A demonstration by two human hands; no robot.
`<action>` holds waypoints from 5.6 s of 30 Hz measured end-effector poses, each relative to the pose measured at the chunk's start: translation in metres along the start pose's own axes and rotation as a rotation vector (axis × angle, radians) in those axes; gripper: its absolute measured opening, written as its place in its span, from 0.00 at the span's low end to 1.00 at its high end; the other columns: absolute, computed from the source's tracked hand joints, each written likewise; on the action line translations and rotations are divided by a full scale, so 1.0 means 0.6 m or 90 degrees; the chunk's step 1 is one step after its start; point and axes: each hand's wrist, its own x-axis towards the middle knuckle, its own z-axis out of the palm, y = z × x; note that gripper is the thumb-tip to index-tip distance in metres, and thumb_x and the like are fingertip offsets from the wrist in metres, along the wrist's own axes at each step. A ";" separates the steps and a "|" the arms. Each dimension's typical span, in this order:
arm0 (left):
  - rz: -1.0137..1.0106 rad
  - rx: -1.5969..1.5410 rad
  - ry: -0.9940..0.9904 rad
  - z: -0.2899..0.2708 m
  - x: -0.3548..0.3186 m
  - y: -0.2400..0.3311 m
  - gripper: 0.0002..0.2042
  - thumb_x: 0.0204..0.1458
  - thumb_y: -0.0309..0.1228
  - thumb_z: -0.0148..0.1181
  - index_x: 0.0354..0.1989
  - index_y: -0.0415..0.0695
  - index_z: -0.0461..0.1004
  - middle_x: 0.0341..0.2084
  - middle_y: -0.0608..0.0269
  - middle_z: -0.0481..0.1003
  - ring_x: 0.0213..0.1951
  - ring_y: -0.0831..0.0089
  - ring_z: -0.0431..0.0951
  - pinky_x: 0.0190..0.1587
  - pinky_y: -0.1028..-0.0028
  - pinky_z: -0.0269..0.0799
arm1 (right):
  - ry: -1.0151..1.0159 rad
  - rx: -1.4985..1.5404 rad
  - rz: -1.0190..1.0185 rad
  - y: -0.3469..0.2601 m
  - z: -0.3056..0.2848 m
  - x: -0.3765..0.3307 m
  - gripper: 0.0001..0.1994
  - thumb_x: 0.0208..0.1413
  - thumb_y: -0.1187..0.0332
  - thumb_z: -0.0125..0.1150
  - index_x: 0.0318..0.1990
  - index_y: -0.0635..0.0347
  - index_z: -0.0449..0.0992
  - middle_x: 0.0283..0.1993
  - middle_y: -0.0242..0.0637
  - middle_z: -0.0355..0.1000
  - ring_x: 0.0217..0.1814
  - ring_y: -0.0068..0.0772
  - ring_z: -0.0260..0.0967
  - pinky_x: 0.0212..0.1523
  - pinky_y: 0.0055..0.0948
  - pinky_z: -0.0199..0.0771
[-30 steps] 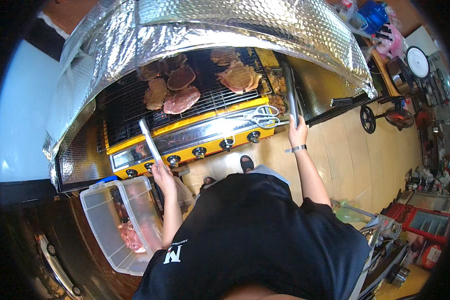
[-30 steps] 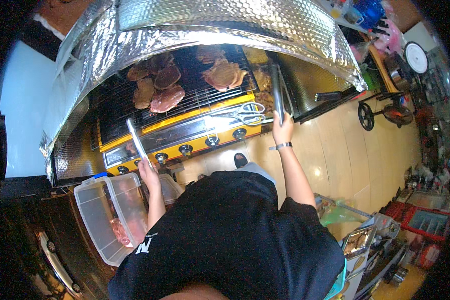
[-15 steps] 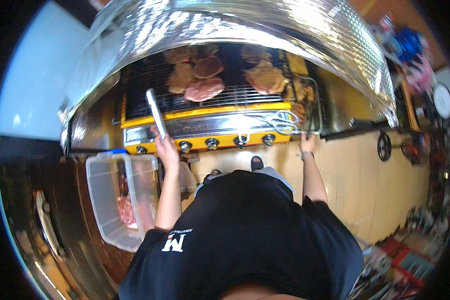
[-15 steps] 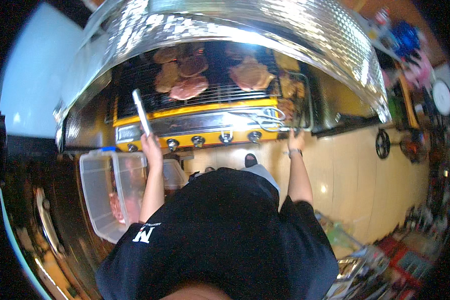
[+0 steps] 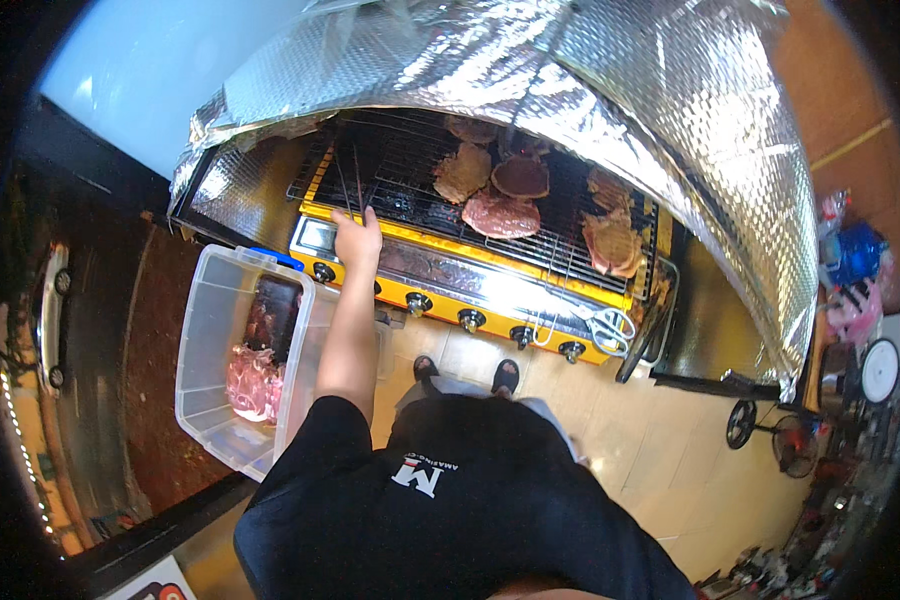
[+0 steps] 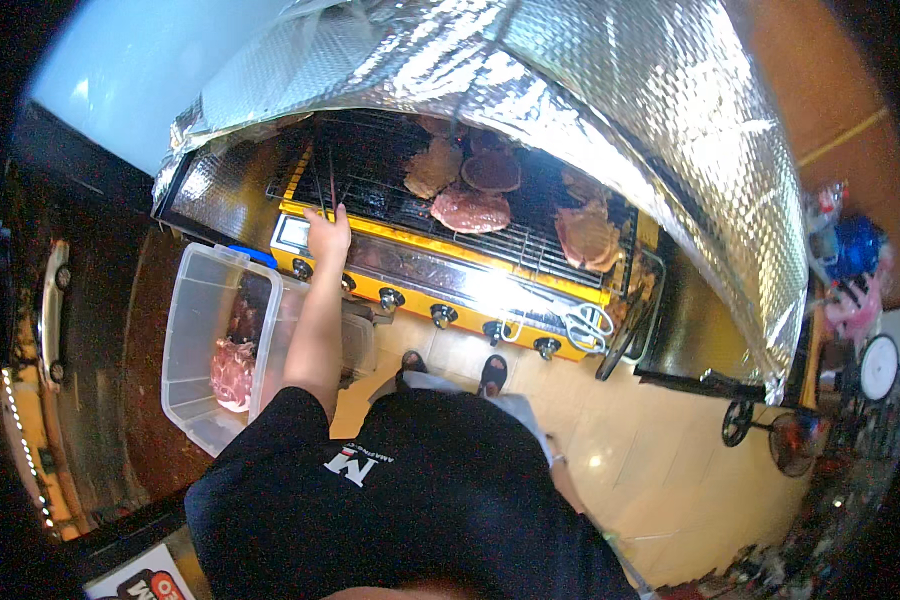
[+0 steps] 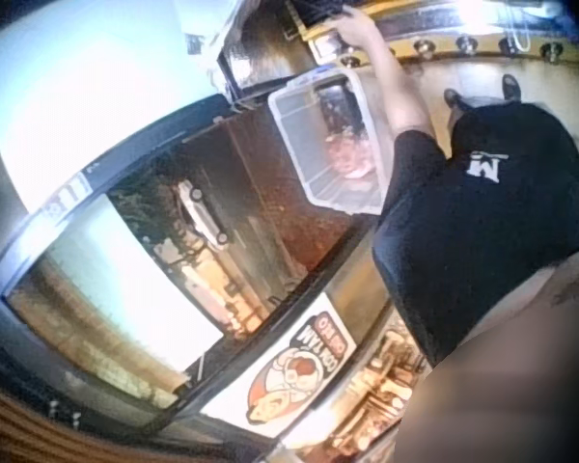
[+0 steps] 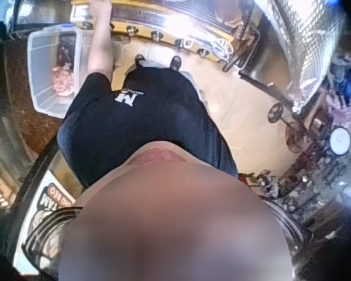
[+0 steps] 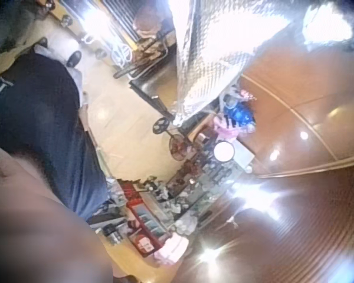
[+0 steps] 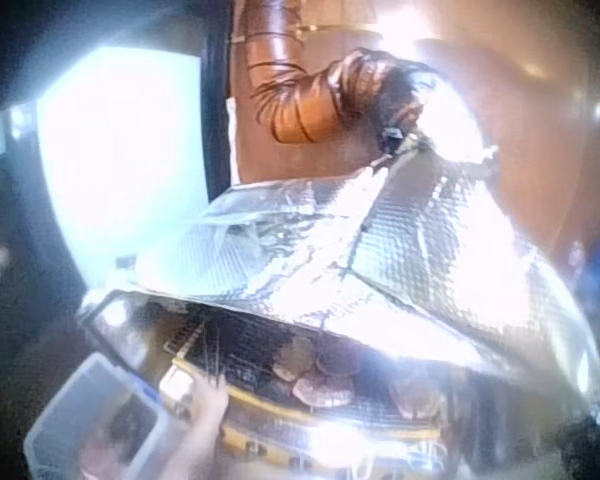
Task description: The person uses tongs to flip meat on a gas grill, adds seasoned meat from a container to the grill, and uses a spoon to transfer a fried egg from a pan to a tray.
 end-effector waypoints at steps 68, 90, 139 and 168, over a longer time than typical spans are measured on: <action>0.083 0.110 -0.444 -0.624 -0.435 -1.109 0.16 0.52 0.40 0.52 0.42 0.41 0.70 0.34 0.51 0.75 0.38 0.53 0.75 0.39 0.59 0.69 | -0.309 -0.200 -0.250 -0.314 0.561 -0.674 0.26 0.47 0.48 0.54 0.47 0.60 0.75 0.48 0.50 0.72 0.51 0.48 0.69 0.53 0.37 0.66; 0.053 0.000 -0.456 -0.443 -0.411 -1.402 0.16 0.50 0.42 0.53 0.32 0.40 0.76 0.27 0.56 0.76 0.29 0.62 0.75 0.34 0.66 0.72 | -0.201 -0.048 -0.128 -0.198 0.582 -0.740 0.26 0.46 0.49 0.59 0.43 0.63 0.77 0.41 0.46 0.76 0.43 0.39 0.74 0.46 0.31 0.71; 0.074 -0.179 -0.674 -0.129 -0.557 -0.565 0.10 0.54 0.34 0.55 0.36 0.38 0.74 0.24 0.66 0.73 0.25 0.78 0.70 0.30 0.76 0.68 | 0.439 0.646 0.093 -0.023 -0.058 0.052 0.21 0.51 0.47 0.58 0.22 0.58 0.74 0.20 0.35 0.72 0.20 0.28 0.66 0.28 0.30 0.68; 0.118 -0.460 -0.420 0.006 -0.310 -0.218 0.06 0.55 0.27 0.54 0.38 0.39 0.71 0.26 0.65 0.74 0.29 0.82 0.73 0.33 0.81 0.70 | 0.123 0.444 -0.360 -0.459 -0.556 -0.033 0.16 0.53 0.60 0.59 0.38 0.67 0.77 0.27 0.29 0.70 0.26 0.19 0.63 0.26 0.20 0.61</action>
